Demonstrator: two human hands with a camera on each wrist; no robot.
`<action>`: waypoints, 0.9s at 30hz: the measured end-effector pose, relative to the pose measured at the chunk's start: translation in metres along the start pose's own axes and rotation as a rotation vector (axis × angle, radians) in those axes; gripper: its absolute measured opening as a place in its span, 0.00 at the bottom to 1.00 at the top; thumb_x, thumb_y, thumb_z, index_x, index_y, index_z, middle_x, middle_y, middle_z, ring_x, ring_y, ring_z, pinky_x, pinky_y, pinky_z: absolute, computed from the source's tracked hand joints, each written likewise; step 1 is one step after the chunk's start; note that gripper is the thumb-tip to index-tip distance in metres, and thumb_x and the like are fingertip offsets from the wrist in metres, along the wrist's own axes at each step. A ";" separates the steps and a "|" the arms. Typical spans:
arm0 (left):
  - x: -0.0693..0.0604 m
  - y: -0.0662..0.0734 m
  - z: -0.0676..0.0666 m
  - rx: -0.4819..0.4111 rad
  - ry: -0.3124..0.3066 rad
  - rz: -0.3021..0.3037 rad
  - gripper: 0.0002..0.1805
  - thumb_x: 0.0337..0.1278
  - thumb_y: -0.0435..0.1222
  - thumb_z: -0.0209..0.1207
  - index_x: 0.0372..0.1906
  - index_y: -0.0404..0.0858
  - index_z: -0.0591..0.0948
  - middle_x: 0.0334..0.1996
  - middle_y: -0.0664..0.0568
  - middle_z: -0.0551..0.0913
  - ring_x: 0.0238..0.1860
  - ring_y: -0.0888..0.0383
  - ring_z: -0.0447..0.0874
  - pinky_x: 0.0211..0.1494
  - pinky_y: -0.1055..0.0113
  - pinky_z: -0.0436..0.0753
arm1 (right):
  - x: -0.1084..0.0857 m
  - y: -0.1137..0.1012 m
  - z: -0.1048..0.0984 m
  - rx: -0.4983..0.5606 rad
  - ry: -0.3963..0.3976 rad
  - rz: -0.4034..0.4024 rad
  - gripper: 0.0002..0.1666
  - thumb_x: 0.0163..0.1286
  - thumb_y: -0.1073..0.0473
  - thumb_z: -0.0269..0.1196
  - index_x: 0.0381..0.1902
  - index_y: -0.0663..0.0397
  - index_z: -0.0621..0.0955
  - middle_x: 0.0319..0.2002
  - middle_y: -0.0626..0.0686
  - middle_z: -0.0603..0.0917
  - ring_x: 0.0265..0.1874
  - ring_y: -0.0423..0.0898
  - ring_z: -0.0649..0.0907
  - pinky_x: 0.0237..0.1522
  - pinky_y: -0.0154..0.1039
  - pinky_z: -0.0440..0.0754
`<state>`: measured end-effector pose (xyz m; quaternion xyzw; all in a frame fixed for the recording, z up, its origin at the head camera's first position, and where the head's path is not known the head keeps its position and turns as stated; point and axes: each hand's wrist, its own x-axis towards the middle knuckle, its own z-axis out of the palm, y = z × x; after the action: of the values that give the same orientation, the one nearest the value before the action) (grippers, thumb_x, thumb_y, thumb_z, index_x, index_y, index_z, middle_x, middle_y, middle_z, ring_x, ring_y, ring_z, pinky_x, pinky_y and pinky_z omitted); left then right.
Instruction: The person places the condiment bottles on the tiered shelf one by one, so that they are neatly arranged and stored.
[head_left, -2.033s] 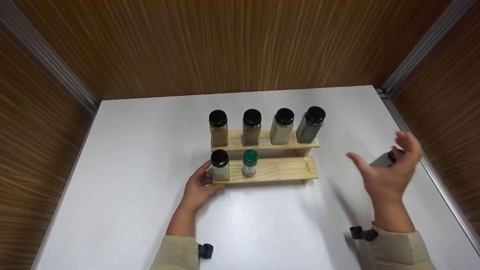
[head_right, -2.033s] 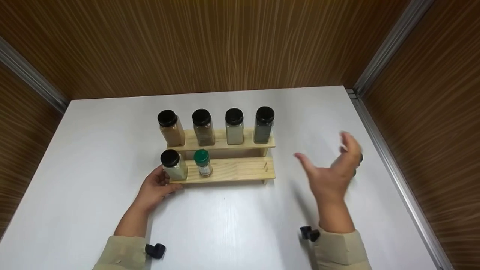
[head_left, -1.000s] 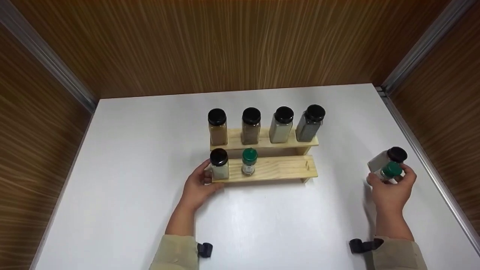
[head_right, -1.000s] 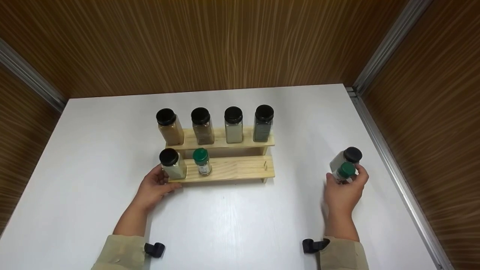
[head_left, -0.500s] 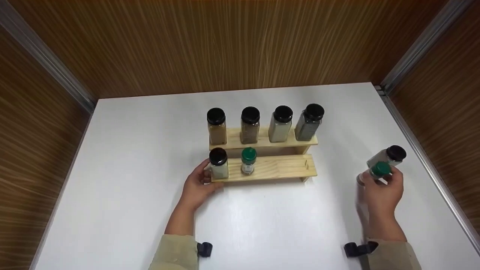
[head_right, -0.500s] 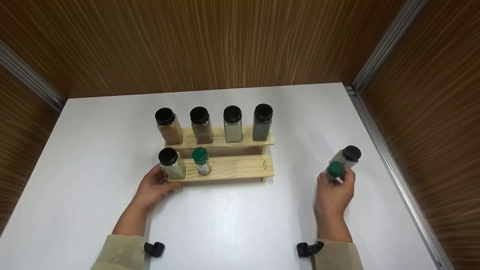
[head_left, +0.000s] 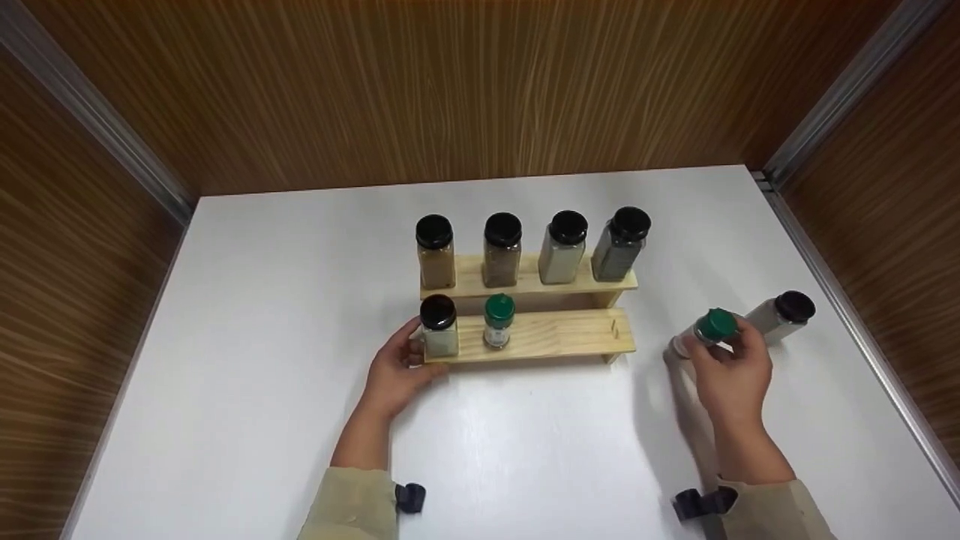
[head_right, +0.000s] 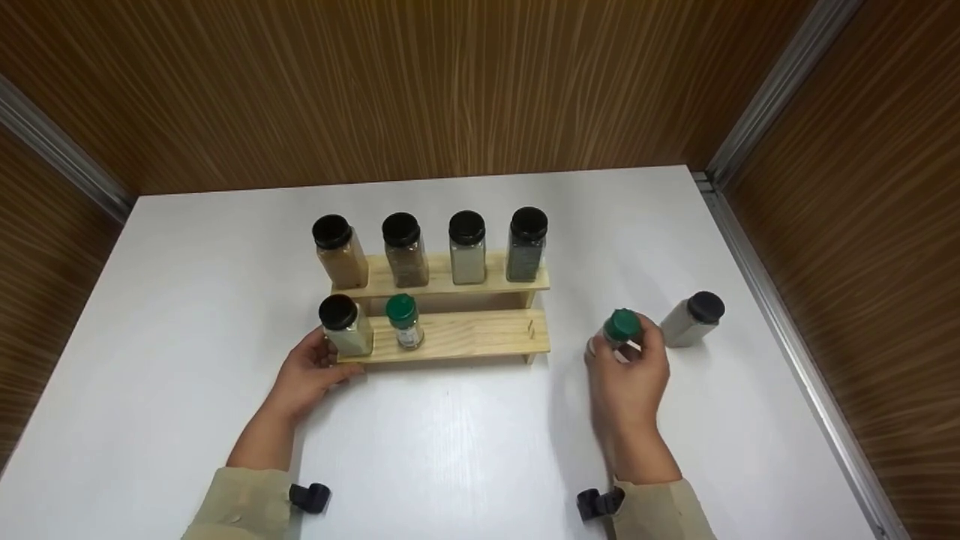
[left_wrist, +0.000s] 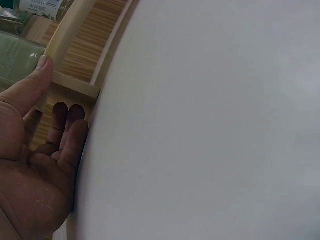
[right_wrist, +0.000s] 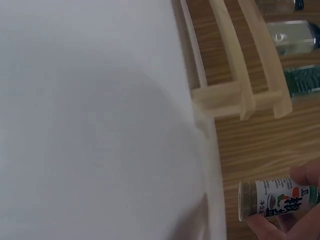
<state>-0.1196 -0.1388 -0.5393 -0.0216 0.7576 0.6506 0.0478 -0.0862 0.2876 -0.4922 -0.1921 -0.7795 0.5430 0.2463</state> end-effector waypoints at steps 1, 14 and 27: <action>0.000 0.000 0.000 0.001 0.001 -0.004 0.48 0.47 0.25 0.78 0.77 0.32 0.71 0.42 0.45 0.82 0.44 0.52 0.83 0.49 0.64 0.81 | -0.001 -0.003 0.002 0.004 -0.006 -0.015 0.29 0.64 0.77 0.70 0.63 0.69 0.77 0.48 0.40 0.81 0.48 0.34 0.82 0.49 0.25 0.80; 0.000 0.002 0.001 -0.028 0.003 -0.018 0.47 0.48 0.25 0.78 0.77 0.33 0.72 0.42 0.43 0.83 0.43 0.53 0.81 0.48 0.64 0.80 | -0.015 -0.044 0.027 0.136 -0.105 -0.226 0.28 0.60 0.81 0.70 0.59 0.73 0.79 0.47 0.41 0.84 0.48 0.38 0.85 0.51 0.28 0.82; 0.000 0.000 0.000 -0.026 -0.003 -0.002 0.47 0.48 0.24 0.77 0.77 0.33 0.72 0.41 0.43 0.83 0.43 0.52 0.82 0.48 0.64 0.81 | -0.029 -0.059 0.070 0.169 -0.242 -0.328 0.28 0.61 0.79 0.71 0.59 0.69 0.80 0.46 0.56 0.86 0.44 0.37 0.86 0.45 0.30 0.85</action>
<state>-0.1196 -0.1390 -0.5395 -0.0222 0.7488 0.6606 0.0491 -0.1066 0.1983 -0.4618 0.0250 -0.7757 0.5783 0.2513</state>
